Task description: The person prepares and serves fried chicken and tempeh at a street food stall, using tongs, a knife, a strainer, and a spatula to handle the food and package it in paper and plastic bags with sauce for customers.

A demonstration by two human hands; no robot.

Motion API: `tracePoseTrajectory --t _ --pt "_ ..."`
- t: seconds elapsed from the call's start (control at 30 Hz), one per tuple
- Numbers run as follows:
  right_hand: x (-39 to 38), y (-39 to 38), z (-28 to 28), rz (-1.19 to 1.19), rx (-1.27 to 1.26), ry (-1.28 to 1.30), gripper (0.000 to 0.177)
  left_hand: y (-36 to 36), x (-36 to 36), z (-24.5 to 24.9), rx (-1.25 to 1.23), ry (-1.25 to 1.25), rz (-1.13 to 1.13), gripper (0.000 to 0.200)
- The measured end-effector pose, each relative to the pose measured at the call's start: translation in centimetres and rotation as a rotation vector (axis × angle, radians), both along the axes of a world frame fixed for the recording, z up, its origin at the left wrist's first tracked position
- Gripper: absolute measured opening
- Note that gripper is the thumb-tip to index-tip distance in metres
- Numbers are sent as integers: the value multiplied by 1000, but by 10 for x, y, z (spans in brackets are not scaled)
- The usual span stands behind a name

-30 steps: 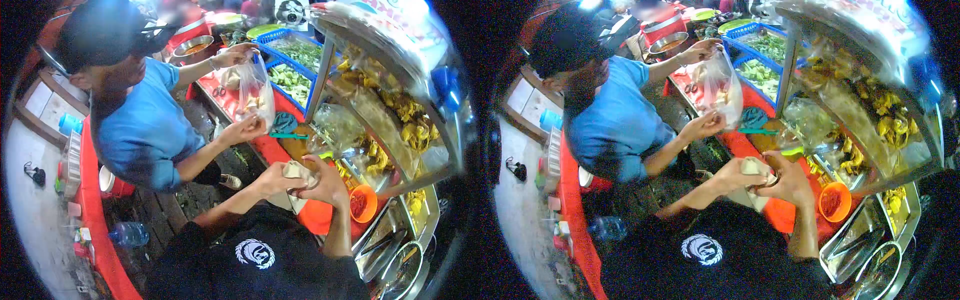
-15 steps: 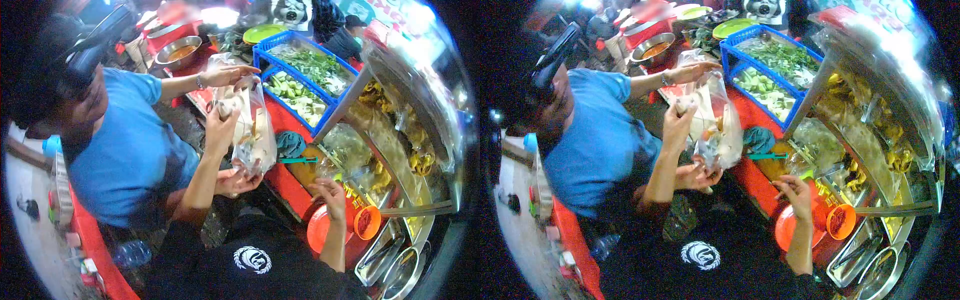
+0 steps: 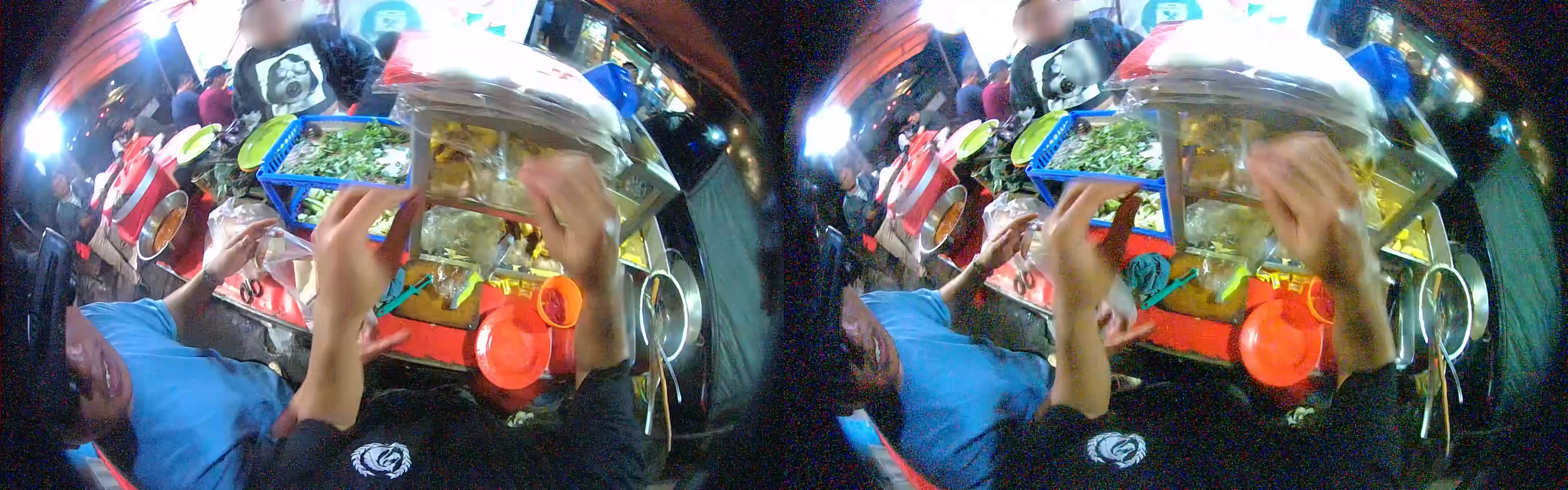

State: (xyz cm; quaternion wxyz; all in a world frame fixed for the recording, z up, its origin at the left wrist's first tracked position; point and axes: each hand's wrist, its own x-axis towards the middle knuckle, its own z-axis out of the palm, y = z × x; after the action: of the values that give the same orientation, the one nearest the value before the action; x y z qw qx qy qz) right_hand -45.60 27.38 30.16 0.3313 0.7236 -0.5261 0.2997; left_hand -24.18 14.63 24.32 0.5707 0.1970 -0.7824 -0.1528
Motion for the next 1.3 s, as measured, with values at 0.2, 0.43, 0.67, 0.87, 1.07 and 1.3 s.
tracePoseTrajectory --t 0.2,0.43,0.67,0.87,1.07,1.3 --pt "-29 -19 31 -247 23 145 23 -50 -99 72 -587 -206 213 21" --pt "-52 -25 42 -163 -28 54 16 -84 -112 111 -554 -433 -89 18" --pt "-63 -36 51 -273 135 11 12 -67 -122 128 -588 -672 -142 16" --pt "-75 -57 59 -446 73 -74 16 -34 -139 79 -835 -143 264 30" --pt "34 115 95 -254 68 35 14 49 -69 66 -757 343 275 47" --pt "51 255 10 307 -146 16 23 134 41 90 -683 548 -179 36"
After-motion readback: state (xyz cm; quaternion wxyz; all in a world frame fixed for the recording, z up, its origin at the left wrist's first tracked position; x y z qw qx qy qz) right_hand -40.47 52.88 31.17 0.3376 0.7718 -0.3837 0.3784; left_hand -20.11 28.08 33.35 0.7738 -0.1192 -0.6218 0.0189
